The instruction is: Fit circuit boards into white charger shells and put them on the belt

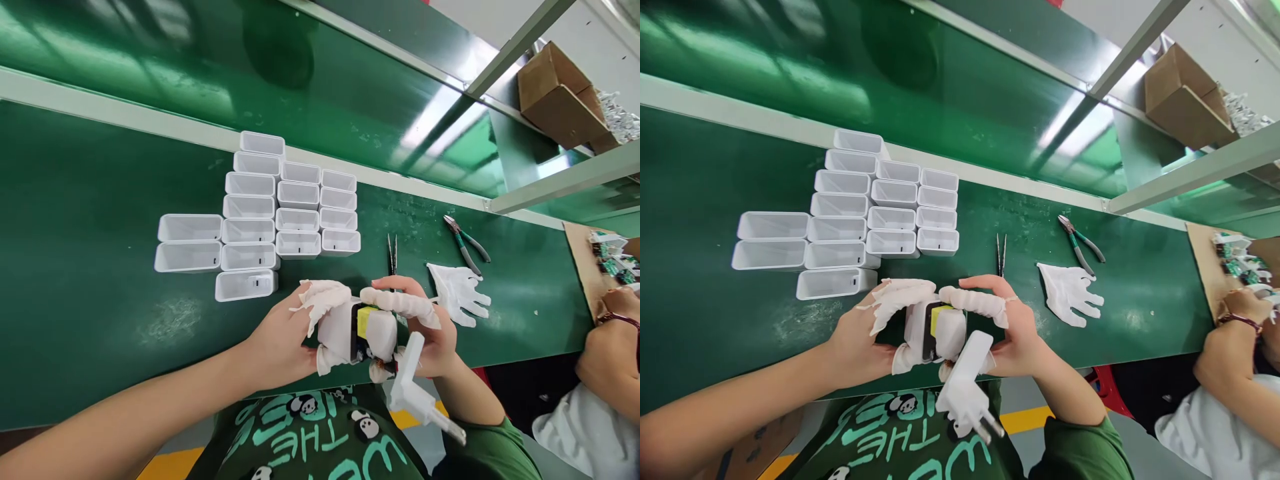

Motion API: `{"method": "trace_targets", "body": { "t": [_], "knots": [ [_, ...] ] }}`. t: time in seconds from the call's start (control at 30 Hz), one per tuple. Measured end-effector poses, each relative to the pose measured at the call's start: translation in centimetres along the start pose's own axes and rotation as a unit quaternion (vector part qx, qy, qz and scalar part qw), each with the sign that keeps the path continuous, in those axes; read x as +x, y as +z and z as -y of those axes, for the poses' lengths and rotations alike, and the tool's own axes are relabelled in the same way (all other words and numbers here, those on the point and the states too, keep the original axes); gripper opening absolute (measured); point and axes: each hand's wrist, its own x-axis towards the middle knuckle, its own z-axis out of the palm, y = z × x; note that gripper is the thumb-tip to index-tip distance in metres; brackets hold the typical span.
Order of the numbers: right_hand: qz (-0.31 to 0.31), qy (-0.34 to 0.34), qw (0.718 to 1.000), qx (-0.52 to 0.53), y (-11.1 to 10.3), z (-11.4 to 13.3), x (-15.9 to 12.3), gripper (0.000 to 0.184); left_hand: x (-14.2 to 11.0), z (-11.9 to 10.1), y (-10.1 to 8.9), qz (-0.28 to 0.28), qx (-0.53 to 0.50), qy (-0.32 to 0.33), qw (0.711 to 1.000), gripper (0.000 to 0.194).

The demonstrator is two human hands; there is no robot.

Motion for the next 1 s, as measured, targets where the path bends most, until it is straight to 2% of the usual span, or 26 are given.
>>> {"method": "trace_targets", "body": {
  "t": [0.1,0.2,0.67,0.83,1.0],
  "knots": [
    [0.002,0.010,1.000,-0.007,-0.05,0.18,0.09,0.074,-0.05,0.10,0.06,-0.004,-0.005,0.003,1.000,0.054],
    [-0.003,-0.007,1.000,-0.006,0.02,0.18,0.18,0.074,-0.11,0.19,0.14,-0.005,-0.004,0.006,1.000,0.058],
    [-0.015,0.007,1.000,0.005,0.20,0.34,-0.07,0.061,-0.14,0.28,-0.12,0.008,0.024,0.026,0.999,0.053],
    [-0.009,-0.002,1.000,-0.003,0.29,0.39,0.12,0.070,-0.06,0.30,-0.14,0.010,0.025,0.028,0.999,0.054],
    [-0.018,-0.006,1.000,-0.001,0.34,0.44,0.20,0.070,0.13,0.26,-0.32,0.013,0.039,0.041,0.998,0.053]
  ]
}}
